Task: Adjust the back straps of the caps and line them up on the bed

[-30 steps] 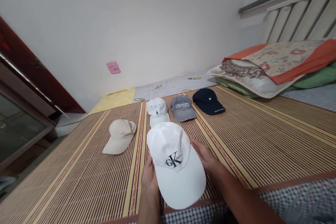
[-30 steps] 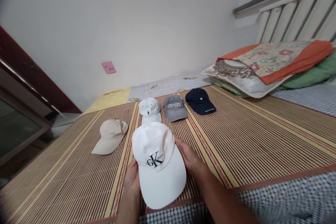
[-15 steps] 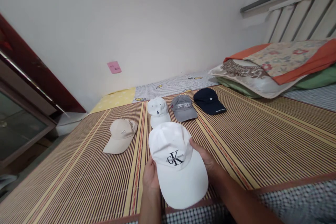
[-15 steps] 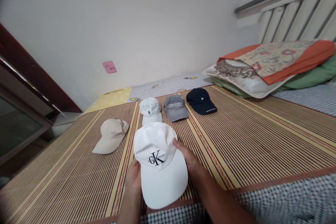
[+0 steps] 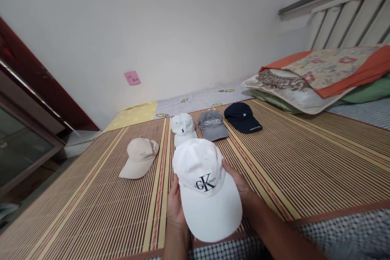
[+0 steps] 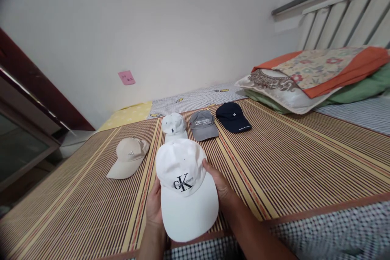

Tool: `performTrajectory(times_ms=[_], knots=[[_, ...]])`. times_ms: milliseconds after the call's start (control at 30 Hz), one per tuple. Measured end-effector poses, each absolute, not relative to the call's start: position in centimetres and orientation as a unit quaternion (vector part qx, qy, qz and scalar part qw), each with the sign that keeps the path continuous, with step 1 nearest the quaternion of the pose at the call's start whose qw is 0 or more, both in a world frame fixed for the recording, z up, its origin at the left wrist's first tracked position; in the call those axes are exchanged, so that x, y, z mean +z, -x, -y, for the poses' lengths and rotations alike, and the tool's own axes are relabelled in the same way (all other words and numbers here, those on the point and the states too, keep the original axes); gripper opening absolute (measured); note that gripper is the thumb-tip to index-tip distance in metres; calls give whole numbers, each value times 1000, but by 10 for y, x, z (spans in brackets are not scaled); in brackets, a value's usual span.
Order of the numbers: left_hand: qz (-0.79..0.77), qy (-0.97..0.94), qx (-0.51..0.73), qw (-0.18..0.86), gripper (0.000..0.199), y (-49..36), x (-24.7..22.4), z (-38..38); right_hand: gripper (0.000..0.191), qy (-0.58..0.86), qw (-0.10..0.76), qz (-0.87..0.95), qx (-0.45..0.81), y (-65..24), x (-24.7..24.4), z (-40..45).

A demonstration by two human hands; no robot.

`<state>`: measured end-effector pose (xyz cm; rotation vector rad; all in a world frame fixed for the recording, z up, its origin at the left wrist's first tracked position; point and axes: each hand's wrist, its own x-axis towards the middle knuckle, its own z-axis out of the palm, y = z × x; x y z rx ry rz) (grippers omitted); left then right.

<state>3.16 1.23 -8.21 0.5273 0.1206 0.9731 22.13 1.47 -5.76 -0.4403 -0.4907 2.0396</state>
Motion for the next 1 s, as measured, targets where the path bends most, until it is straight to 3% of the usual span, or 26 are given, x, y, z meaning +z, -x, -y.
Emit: performTrajectory(times_ms=[133,433,1000], knots=[[-20,-265,461,847,61,-33,-87,-15,63,183,504,209,818,-221,-55,-13],[5,-272,440,856,68,-47,-74,-13,59,173,504,182,826,-221,-45,-11],[-25,-278,434,857,79,-45,-86,-17,67,129,460,152,865,-220,-74,-31]])
